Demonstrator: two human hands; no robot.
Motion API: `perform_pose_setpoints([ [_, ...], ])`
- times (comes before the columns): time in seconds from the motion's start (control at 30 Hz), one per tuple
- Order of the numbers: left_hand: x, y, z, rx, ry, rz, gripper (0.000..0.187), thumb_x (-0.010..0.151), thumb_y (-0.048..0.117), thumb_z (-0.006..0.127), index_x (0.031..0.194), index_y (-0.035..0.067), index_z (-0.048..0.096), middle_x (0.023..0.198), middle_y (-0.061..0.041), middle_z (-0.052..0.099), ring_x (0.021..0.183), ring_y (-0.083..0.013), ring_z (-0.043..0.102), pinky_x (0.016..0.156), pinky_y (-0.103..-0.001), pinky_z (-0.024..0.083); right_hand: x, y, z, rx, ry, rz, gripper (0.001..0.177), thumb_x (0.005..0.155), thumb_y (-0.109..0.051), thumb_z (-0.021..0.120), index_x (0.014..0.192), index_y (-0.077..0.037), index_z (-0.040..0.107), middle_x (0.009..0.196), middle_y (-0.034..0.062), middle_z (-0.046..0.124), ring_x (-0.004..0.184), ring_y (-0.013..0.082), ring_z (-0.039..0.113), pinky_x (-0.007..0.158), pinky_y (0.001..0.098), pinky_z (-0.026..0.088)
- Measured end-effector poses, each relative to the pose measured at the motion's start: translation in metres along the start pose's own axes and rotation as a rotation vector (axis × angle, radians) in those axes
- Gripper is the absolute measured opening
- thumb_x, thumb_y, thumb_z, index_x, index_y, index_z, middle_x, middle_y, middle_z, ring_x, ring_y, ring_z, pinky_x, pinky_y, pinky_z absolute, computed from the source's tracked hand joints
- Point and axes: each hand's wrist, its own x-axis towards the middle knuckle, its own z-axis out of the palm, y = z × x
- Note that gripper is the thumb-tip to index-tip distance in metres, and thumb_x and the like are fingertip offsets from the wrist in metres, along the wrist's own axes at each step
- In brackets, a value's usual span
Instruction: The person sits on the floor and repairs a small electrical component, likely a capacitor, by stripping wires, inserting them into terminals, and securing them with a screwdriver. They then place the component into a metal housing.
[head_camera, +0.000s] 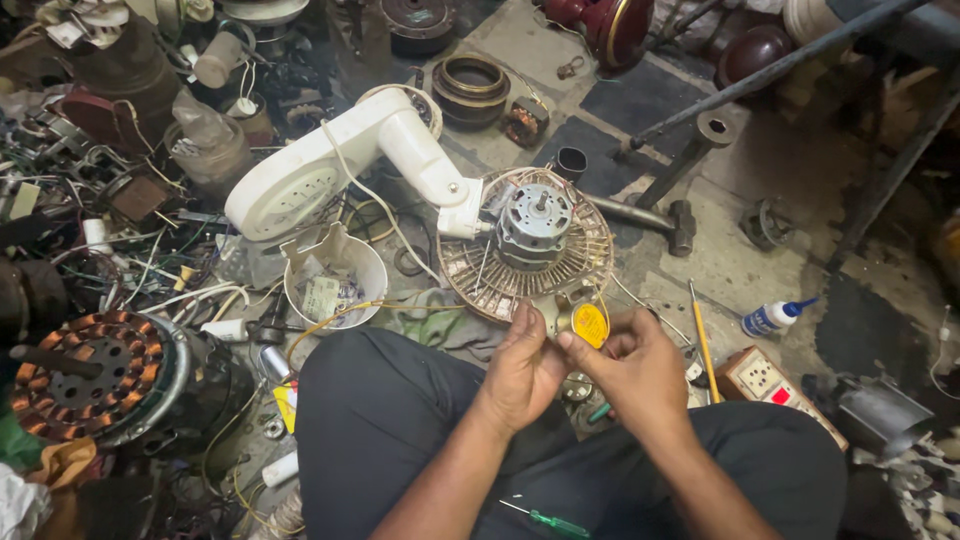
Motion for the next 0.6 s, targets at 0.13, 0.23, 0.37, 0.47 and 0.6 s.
perform_pose_setpoints([
  [0.13, -0.001, -0.001, -0.002, -0.024, 0.053, -0.017, 0.045, 0.109, 0.031, 0.042, 0.150, 0.015, 0.039, 0.148, -0.012, 0.052, 0.134, -0.0280, 0.054, 0.113, -0.049, 0.044, -0.002, -0.003, 0.002, -0.141, 0.071, -0.019, 0.051, 0.070, -0.039, 0.092, 0.086, 0.000, 0.063, 0.059, 0.0041, 0.062, 0.048, 0.0103, 0.052, 0.044, 0.0281, 0.041],
  [0.23, -0.002, -0.002, -0.003, -0.002, 0.095, -0.069, 0.048, 0.110, 0.035, 0.040, 0.151, 0.011, 0.038, 0.147, -0.015, 0.053, 0.132, -0.0304, 0.055, 0.111, -0.050, 0.046, 0.001, 0.004, 0.005, -0.203, 0.136, -0.101, 0.053, 0.067, -0.042, 0.093, 0.080, -0.001, 0.063, 0.058, 0.0035, 0.063, 0.050, 0.0093, 0.055, 0.047, 0.0270, 0.045],
  [0.37, -0.008, -0.004, -0.002, 0.100, 0.062, -0.083, 0.046, 0.112, 0.034, 0.040, 0.152, 0.012, 0.038, 0.144, -0.013, 0.054, 0.130, -0.0278, 0.056, 0.106, -0.048, 0.048, 0.003, 0.016, 0.008, -0.162, 0.151, -0.058, 0.051, 0.070, -0.040, 0.092, 0.081, -0.001, 0.062, 0.057, 0.0046, 0.062, 0.051, 0.0109, 0.053, 0.047, 0.0301, 0.044],
  [0.47, -0.008, -0.005, 0.000, 0.149, 0.113, -0.107, 0.046, 0.110, 0.030, 0.042, 0.152, 0.013, 0.037, 0.143, -0.011, 0.054, 0.130, -0.0251, 0.056, 0.106, -0.046, 0.050, -0.002, 0.017, 0.004, -0.052, 0.078, -0.061, 0.039, 0.079, -0.036, 0.085, 0.085, -0.002, 0.066, 0.063, 0.0007, 0.068, 0.055, 0.0078, 0.061, 0.050, 0.0272, 0.048],
  [0.6, -0.005, -0.005, 0.000, 0.077, 0.110, -0.088, 0.047, 0.109, 0.031, 0.043, 0.152, 0.013, 0.037, 0.141, -0.014, 0.056, 0.126, -0.0304, 0.058, 0.104, -0.046, 0.050, -0.017, 0.014, -0.011, -0.166, 0.067, -0.359, 0.059, 0.076, -0.029, 0.083, 0.123, -0.004, 0.058, 0.080, 0.0077, 0.064, 0.061, 0.0165, 0.059, 0.056, 0.0323, 0.049],
])
